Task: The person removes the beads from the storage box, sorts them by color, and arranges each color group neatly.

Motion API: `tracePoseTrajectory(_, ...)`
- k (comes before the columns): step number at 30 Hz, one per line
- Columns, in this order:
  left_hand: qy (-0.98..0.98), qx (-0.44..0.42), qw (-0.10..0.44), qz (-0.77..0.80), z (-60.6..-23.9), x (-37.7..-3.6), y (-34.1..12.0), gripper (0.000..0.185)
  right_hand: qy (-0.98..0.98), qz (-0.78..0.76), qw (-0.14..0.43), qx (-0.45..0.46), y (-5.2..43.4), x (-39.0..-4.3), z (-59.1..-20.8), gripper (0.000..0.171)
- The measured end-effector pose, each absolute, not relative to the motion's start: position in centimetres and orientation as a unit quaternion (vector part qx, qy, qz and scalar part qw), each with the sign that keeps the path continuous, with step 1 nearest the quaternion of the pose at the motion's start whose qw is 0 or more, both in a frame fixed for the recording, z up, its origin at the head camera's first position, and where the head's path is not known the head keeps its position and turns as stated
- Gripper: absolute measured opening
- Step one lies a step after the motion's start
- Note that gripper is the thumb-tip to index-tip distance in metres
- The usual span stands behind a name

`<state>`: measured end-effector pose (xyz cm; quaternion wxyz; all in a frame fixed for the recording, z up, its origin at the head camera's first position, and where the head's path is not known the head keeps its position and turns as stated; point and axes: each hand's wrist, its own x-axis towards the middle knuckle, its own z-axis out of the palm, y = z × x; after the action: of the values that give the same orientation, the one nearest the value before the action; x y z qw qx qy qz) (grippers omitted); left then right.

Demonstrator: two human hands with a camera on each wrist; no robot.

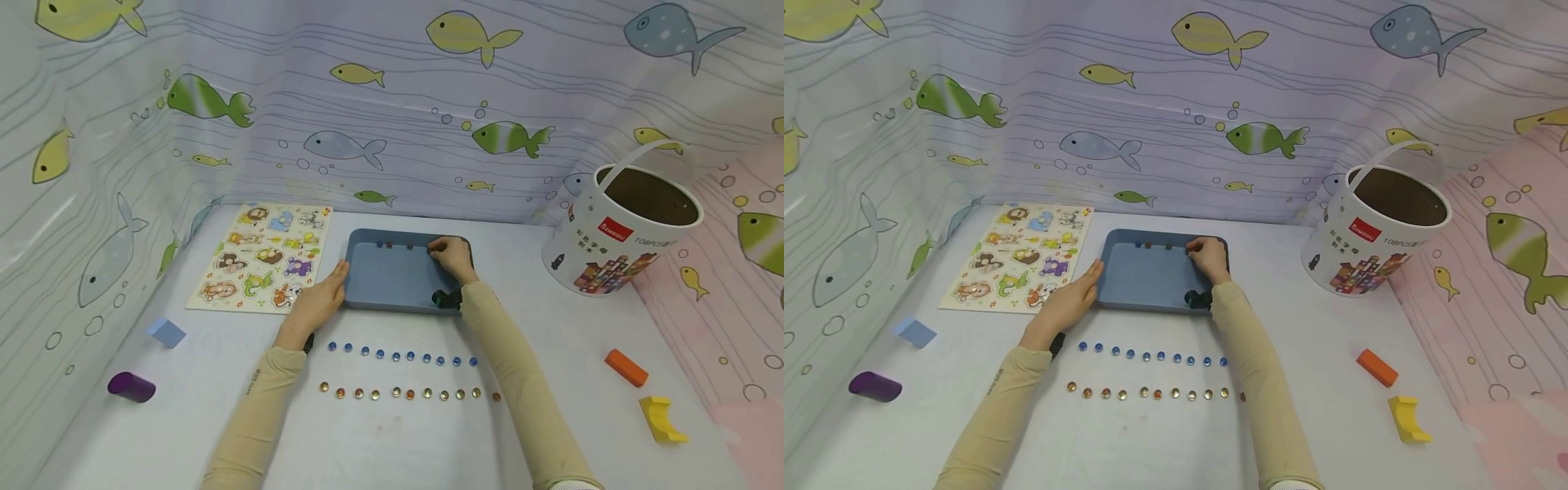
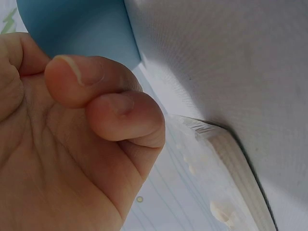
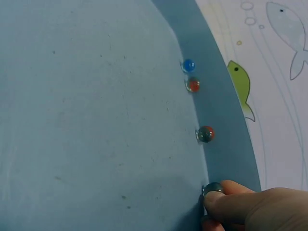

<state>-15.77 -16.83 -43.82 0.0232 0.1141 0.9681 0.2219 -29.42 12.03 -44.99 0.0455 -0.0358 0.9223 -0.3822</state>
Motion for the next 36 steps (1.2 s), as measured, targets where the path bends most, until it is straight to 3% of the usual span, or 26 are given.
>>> tracePoseTrajectory(16,0.966,0.123,0.023,0.224,-44.5,-15.8,-16.5,0.054,0.917,-0.377,0.084,-0.095,14.4,-27.3,-42.9,0.023)
tracePoseTrajectory(26,0.968,0.117,0.026,0.221,-44.3,-16.0,-16.8,0.054,0.884,-0.442,0.074,-0.131,19.7,-21.5,-40.2,0.029)
tracePoseTrajectory(36,0.967,0.116,0.028,0.226,-44.1,-16.1,-17.0,0.054,0.829,-0.529,0.097,-0.150,25.2,-14.9,-41.9,0.026)
